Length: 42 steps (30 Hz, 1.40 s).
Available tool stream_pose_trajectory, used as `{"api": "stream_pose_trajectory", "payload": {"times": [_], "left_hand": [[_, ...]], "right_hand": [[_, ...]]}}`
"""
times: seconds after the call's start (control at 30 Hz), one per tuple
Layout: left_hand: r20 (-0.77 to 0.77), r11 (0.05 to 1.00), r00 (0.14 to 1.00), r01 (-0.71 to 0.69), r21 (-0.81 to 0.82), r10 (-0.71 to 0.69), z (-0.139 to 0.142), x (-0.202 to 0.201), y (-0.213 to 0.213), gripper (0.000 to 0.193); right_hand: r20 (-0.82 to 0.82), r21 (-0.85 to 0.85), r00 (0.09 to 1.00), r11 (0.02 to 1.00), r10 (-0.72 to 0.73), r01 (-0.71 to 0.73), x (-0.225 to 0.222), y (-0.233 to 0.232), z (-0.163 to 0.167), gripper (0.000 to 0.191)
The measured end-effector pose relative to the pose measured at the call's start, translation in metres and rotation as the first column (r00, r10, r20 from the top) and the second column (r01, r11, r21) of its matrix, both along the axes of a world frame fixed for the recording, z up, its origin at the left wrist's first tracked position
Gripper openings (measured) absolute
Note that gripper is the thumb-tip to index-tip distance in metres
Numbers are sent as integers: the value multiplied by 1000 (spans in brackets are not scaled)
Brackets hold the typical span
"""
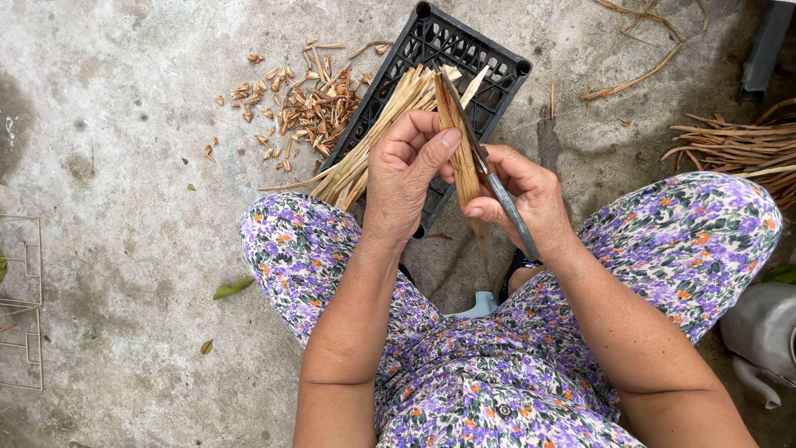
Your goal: The person sits on a low stool and processes dried palm leaf strips. They peel and fold the ends of individual strips by hand, stretch a long strip, then use scissors to trim the torn edges off each strip and place the trimmed strips into a black plastic crate.
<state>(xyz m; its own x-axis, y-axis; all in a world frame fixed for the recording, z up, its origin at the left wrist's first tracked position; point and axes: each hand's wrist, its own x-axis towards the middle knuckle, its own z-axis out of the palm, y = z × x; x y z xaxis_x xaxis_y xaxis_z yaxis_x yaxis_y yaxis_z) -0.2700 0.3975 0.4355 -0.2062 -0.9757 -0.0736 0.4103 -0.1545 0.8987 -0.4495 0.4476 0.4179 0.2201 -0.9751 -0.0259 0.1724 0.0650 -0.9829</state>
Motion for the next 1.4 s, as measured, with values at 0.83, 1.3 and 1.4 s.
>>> {"api": "stream_pose_trajectory", "payload": {"times": [0.83,1.3,1.4], "left_hand": [[104,980,989,118,-159,-102,-15,-11,7,27],[-66,986,986,150,-79,-155,-14,1,10,31],[-116,971,965,226,-77,-234,-8,7,12,28]], "right_hand": [[21,-3,971,971,-238,239,-9,-7,10,48],[341,158,939,983,39,-98,-15,-10,18,64],[364,178,928,971,82,-156,-15,-9,19,65]]}}
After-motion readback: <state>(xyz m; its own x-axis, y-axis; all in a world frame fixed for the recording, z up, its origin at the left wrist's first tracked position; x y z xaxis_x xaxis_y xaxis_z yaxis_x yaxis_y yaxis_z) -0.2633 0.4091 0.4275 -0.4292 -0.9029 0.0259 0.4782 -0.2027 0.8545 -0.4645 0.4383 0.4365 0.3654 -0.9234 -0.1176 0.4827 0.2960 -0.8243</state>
